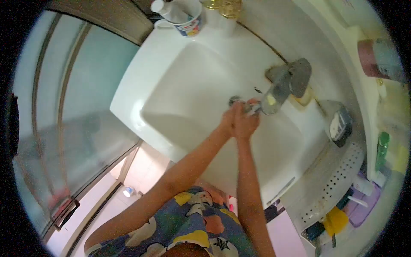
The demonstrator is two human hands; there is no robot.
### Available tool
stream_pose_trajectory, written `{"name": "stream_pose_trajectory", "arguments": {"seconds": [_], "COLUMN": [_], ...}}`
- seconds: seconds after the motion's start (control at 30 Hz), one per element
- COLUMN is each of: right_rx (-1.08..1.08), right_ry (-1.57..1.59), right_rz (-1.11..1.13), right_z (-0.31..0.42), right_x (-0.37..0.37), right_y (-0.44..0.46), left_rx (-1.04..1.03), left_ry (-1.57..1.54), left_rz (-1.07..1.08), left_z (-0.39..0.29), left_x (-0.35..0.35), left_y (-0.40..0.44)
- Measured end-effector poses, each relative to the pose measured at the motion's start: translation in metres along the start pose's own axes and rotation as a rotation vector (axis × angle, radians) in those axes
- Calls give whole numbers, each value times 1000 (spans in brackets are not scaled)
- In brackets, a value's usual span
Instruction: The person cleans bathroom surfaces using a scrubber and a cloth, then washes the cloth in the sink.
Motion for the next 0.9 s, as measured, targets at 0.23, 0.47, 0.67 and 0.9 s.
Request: {"name": "stream_pose_trajectory", "arguments": {"seconds": [0.23,0.47,0.67,0.9], "right_rx": [-179,-55,-29,-295], "right_ry": [-204,-265,-265,-165], "right_rz": [136,188,209,452], "right_z": [11,24,-31,-72], "right_x": [-9,-9,-13,7], "right_y": [3,-48,19,18], "left_rx": [210,177,387,35], "left_ry": [-392,-84,-429,196], "left_rz": [-107,-108,-14,96], "left_z": [-1,-9,-29,-86], "left_x": [2,19,4,21], "left_y": [-7,4,-33,-39]}}
Point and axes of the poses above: each hand's wrist, its own y-axis towards the middle knuckle, its own x-axis out of the back of the hand, z = x × y, the point moved 6 cm from there along y, towards the middle knuckle, and after that the axes turned 9 degrees about -y, right-handed, at the moved point
